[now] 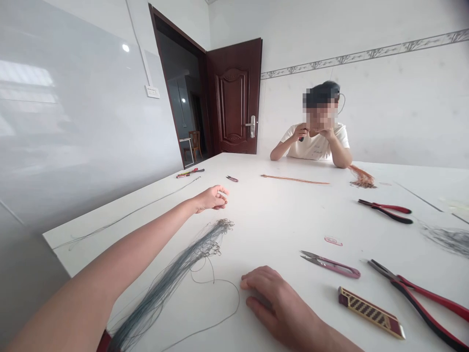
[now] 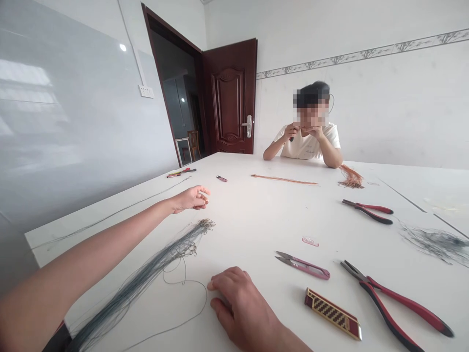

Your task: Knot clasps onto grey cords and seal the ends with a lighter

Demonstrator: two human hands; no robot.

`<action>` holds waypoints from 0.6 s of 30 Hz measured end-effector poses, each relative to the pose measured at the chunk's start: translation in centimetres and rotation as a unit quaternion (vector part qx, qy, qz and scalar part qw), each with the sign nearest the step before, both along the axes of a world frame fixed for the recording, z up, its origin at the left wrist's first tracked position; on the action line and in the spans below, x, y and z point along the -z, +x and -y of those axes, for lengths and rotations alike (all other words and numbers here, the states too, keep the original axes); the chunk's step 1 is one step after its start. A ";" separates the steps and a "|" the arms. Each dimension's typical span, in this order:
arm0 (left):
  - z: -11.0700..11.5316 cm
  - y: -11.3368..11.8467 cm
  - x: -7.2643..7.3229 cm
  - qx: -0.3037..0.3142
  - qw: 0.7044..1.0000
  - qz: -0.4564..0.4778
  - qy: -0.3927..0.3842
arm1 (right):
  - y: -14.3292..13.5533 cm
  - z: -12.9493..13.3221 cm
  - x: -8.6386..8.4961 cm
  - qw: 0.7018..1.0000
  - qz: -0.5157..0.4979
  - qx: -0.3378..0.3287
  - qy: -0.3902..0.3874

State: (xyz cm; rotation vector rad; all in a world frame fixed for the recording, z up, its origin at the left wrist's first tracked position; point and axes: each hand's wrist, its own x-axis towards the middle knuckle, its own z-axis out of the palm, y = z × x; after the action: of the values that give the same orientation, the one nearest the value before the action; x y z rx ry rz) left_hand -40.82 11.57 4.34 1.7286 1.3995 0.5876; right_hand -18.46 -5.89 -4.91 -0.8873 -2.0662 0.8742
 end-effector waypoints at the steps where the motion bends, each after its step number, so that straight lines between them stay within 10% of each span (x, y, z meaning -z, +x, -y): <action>1: 0.8 1.2 -0.5 0.001 0.999 0.037 0.010 | 0.3 -0.3 -0.2 0.999 -0.036 0.030 -0.019; 8: 8.8 12.8 -5.1 0.078 0.956 0.275 0.071 | 5.2 -2.2 -7.2 0.942 -0.223 0.249 0.020; 13: 13.0 19.4 -7.2 0.155 0.864 0.473 0.080 | 7.7 0.6 -12.7 0.886 -0.359 0.248 0.157; 18: 14.8 22.6 -8.3 0.183 0.817 0.546 0.025 | 9.4 2.5 -14.5 0.845 -0.368 0.296 0.249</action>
State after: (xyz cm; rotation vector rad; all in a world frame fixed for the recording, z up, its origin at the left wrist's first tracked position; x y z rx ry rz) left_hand -18.25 -3.22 12.59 1.2324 0.2257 1.1386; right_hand -9.09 -8.35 9.55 -0.6782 -1.1394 0.2318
